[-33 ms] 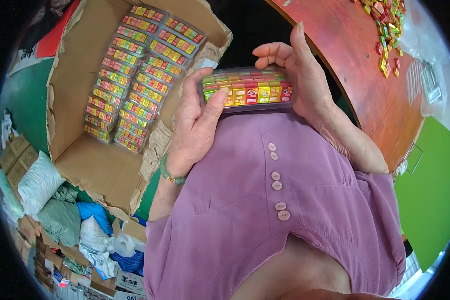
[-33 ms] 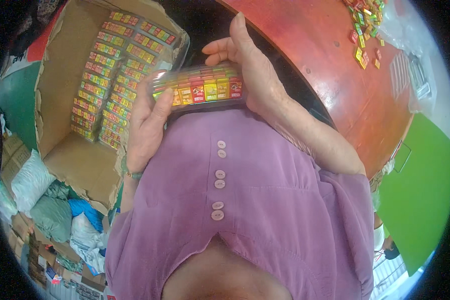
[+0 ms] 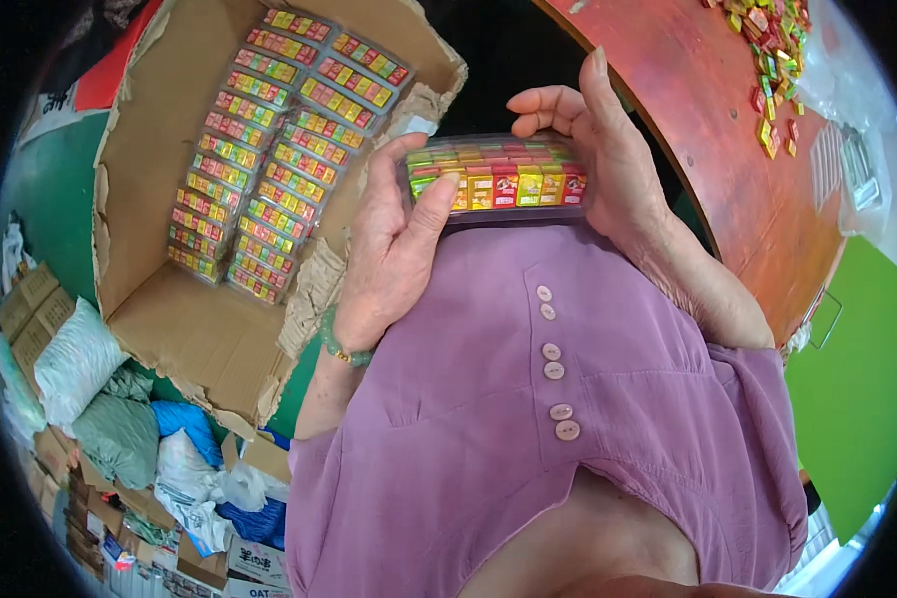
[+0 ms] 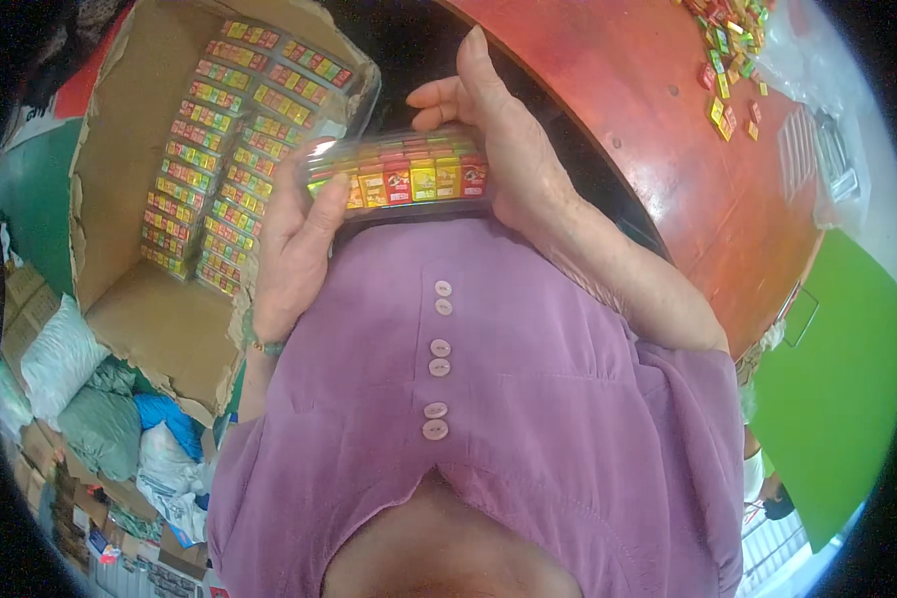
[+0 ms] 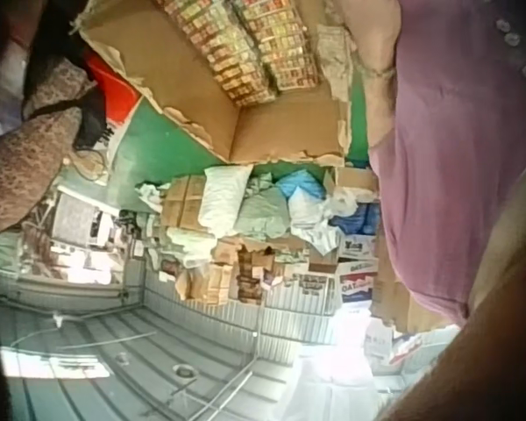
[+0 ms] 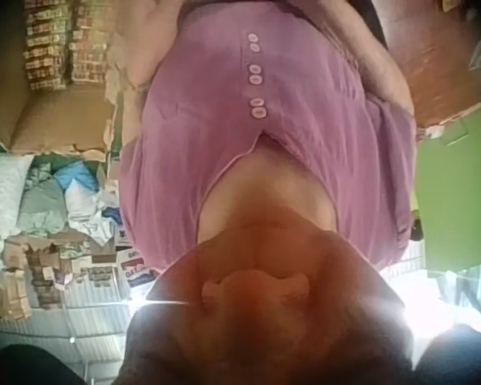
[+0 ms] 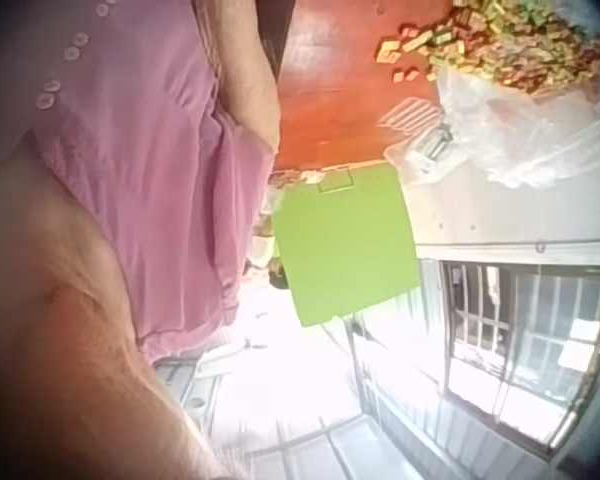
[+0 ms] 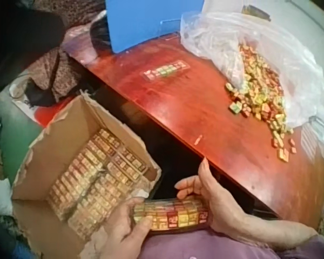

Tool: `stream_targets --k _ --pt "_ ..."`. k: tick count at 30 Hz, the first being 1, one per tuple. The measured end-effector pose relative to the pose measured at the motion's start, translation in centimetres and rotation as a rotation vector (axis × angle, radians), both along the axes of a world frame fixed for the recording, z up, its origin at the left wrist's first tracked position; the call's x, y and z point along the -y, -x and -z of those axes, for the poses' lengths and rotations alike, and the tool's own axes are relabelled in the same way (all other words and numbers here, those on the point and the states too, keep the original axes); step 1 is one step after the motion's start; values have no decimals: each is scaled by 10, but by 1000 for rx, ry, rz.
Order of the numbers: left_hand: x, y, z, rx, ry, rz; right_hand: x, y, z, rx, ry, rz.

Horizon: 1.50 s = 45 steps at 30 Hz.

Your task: Arranging individual wrapped candies into rows and placing them into a shipping box.

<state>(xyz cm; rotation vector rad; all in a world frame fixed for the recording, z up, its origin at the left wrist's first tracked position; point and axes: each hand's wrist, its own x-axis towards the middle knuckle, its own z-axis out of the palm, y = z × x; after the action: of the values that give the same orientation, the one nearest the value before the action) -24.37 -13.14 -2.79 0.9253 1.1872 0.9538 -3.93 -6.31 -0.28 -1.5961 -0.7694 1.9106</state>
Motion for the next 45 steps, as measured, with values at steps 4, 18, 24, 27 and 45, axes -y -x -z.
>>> stream_targets --k 4,18,24,27,45 --pt "-2 1 1 -90 -33 -17 4 -9 -11 61 -127 -223" --pt "-8 45 -13 677 -180 -461 -33 62 -29 -99 -250 -463" --pt "-35 77 -4 557 -153 -663 -55 140 18 -296 -338 -412" --pt "-41 103 17 524 -175 -655 -63 160 32 -343 -334 -430" --pt "-37 151 231 193 504 -382 -82 65 3 179 -557 -758"
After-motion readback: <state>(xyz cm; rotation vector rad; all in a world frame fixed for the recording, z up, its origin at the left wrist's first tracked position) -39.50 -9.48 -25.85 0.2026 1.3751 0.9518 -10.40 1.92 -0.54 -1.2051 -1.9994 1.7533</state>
